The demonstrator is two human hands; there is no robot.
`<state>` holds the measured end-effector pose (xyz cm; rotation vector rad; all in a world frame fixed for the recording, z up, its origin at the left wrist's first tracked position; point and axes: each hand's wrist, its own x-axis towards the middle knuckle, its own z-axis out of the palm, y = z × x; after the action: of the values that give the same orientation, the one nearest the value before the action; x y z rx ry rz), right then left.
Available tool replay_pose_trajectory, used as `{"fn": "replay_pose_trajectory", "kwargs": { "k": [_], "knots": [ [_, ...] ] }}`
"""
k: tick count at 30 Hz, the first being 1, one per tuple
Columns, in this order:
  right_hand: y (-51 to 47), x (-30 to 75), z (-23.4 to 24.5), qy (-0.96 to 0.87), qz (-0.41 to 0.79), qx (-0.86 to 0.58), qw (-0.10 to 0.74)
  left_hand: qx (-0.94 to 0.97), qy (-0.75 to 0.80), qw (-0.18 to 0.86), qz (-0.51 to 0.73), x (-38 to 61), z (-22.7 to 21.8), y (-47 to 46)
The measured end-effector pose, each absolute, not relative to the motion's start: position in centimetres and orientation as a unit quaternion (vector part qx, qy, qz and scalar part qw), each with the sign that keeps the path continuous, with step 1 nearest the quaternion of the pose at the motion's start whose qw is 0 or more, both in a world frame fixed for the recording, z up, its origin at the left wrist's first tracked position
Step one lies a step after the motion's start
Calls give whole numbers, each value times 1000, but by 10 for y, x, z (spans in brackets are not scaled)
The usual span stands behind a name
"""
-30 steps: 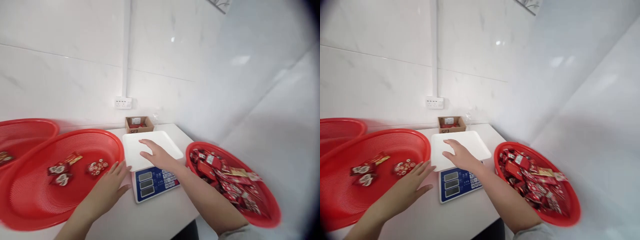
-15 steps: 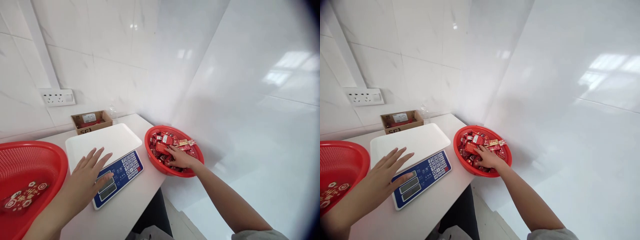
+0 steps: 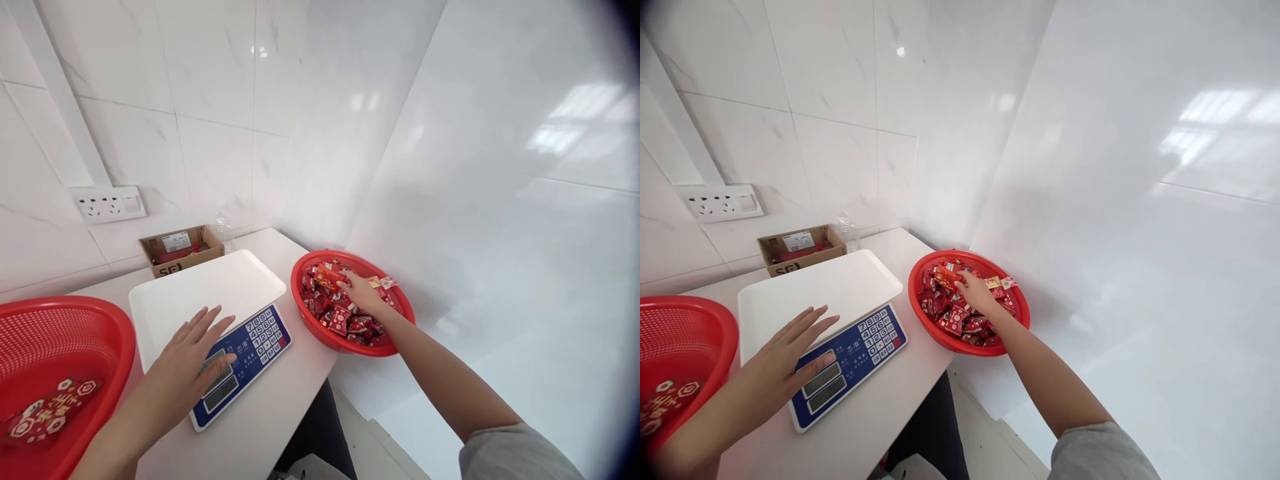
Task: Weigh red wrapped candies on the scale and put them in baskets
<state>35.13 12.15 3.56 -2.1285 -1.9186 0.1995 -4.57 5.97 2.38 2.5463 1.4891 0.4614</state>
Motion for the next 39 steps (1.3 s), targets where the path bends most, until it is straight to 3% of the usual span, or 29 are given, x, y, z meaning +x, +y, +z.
{"fn": "replay_pose_trajectory", "kwargs": {
  "k": [4,9,15,21,32,39],
  "knots": [
    [114,356,44,-649,112,-742,128,846,503,93,150,-46,27,61],
    [92,358,43,-689,228,-687,-13,843,503,101,161,-49,27,63],
    [76,350,29,-704,229,-663,-114,848,490,112,167,-51,24,65],
    [69,338,26,-719,179,-666,-85,850,491,123,148,-49,24,67],
    [73,331,40,-664,241,-703,81,849,495,124,137,-52,29,64],
    [78,343,38,-696,318,-643,-30,846,501,124,138,-53,34,62]
  ]
}}
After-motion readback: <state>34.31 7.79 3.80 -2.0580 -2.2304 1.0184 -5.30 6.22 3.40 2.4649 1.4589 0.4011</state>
